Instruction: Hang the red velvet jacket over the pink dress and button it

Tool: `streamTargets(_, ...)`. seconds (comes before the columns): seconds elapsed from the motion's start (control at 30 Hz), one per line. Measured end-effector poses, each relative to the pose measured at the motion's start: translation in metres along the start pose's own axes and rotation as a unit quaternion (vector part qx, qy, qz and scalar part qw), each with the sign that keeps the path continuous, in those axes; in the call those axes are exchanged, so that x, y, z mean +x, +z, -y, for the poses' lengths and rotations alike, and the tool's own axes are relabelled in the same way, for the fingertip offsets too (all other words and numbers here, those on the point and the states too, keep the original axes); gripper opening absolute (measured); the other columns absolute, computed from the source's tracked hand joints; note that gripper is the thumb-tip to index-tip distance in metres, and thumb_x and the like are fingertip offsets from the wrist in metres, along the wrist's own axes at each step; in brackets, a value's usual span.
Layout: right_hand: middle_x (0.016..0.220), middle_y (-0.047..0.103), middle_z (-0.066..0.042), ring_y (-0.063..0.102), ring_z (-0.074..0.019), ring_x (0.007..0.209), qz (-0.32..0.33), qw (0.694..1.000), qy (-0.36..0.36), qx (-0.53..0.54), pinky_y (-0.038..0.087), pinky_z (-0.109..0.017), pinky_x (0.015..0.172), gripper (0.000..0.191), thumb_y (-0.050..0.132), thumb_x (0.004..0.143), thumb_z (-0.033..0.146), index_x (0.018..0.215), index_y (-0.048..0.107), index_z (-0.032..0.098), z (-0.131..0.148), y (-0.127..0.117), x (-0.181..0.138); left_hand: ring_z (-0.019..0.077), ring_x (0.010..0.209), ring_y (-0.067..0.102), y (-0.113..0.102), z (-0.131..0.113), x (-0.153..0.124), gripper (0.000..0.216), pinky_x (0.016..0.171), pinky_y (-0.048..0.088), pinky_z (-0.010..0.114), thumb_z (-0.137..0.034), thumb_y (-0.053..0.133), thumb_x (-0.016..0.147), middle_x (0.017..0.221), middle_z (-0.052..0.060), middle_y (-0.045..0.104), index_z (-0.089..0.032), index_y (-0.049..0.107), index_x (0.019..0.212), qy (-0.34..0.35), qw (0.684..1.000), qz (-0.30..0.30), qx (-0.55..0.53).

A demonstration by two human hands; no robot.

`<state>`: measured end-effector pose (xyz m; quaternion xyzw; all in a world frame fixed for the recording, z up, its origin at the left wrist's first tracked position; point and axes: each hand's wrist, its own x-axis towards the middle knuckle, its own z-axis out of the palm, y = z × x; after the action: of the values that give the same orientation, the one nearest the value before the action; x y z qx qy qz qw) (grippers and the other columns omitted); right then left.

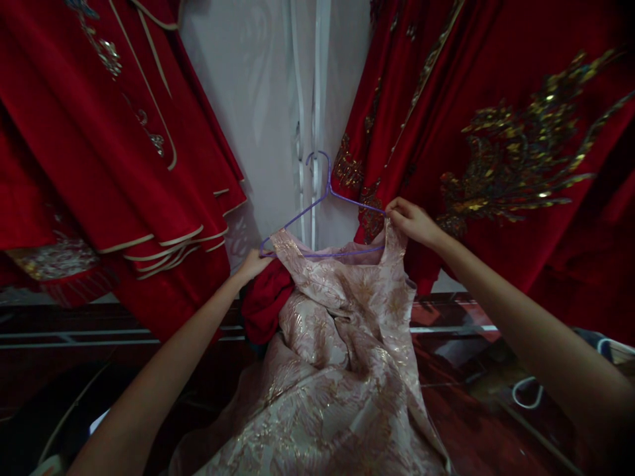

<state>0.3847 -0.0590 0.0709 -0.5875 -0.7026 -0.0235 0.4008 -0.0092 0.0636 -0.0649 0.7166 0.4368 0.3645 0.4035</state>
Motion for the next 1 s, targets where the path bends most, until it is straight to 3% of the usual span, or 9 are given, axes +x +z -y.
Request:
streamTargets(0.1,0.069,0.060,-0.001,0.053,-0.0133,0.062,-0.006,1.000,0.002,-0.006,0.040,-0.025,0.061,0.016,0.045,0.078,0.030,0.082,0.054,0.018,0.001,0.001,-0.001,0.0231,0.089,0.064,0.000,-0.012,0.002,0.027,0.086,0.047,0.036,-0.031,0.063,0.062,0.086,0.005,0.072,-0.015,0.070,0.083,0.031,0.999,0.032,-0.015)
streamTargets(0.33,0.072,0.060,-0.001,0.055,-0.0137,0.065,-0.017,1.000,-0.003,-0.014,0.040,-0.024,0.062,0.015,0.044,0.080,0.030,0.082,0.054,0.019,-0.001,0.003,-0.001,0.0212,0.081,0.065,-0.006,-0.015,-0.005,0.031,0.079,0.050,0.031,-0.037,0.073,0.055,0.083,0.004,0.072,-0.020,0.071,0.080,-0.056,0.988,0.145,0.007)
streamTargets(0.43,0.070,0.061,-0.001,0.055,-0.0139,0.064,-0.013,1.000,-0.004,-0.011,0.040,-0.024,0.060,0.021,0.046,0.082,0.039,0.081,0.054,0.019,0.001,0.002,-0.002,0.0209,0.074,0.066,-0.021,-0.013,0.001,0.037,0.073,0.050,0.031,-0.043,0.073,0.055,0.081,0.007,0.072,-0.016,0.071,0.080,-0.085,0.991,0.091,-0.054)
streamTargets(0.53,0.071,0.061,-0.001,0.055,-0.0139,0.063,-0.004,1.000,-0.005,-0.010,0.040,-0.024,0.060,0.030,0.049,0.081,0.049,0.081,0.053,0.020,0.007,0.000,-0.003,0.0193,0.066,0.065,-0.035,-0.015,0.007,0.042,0.068,0.050,0.031,-0.046,0.074,0.053,0.076,0.007,0.072,-0.016,0.070,0.083,-0.103,0.987,-0.017,-0.124)
streamTargets(0.67,0.069,0.062,-0.002,0.055,-0.0139,0.062,-0.005,1.000,0.001,-0.018,0.039,-0.024,0.059,0.033,0.050,0.080,0.052,0.078,0.053,0.020,0.017,-0.003,-0.007,0.0170,0.062,0.062,-0.036,-0.039,0.013,0.037,0.064,0.048,0.028,-0.045,0.073,0.053,0.069,0.004,0.070,-0.016,0.069,0.076,-0.074,0.978,-0.128,-0.147)
streamTargets(0.8,0.066,0.062,-0.001,0.054,-0.0134,0.059,0.008,1.000,0.011,-0.015,0.038,-0.023,0.056,0.034,0.050,0.080,0.054,0.075,0.051,0.020,0.027,-0.010,-0.012,0.0184,0.072,0.063,-0.020,-0.085,0.017,0.030,0.069,0.046,0.026,-0.042,0.062,0.066,0.077,0.004,0.071,-0.015,0.070,0.077,0.030,0.979,-0.199,-0.030)
streamTargets(0.9,0.060,0.060,-0.001,0.052,-0.0124,0.054,0.038,0.999,0.013,-0.007,0.036,-0.023,0.052,0.036,0.049,0.080,0.055,0.074,0.050,0.020,0.035,-0.019,-0.014,0.0199,0.086,0.063,-0.012,-0.115,0.016,0.027,0.079,0.045,0.027,-0.036,0.054,0.074,0.089,0.007,0.071,-0.015,0.070,0.080,0.108,0.968,-0.209,0.090)
streamTargets(1.0,0.056,0.058,0.000,0.049,-0.0115,0.050,0.080,0.997,0.007,-0.001,0.034,-0.022,0.049,0.037,0.050,0.079,0.056,0.074,0.050,0.019,0.045,-0.030,-0.016,0.0212,0.090,0.063,-0.017,-0.128,0.006,0.027,0.084,0.044,0.028,-0.032,0.051,0.076,0.094,0.009,0.071,-0.015,0.070,0.084,0.127,0.954,-0.201,0.181)
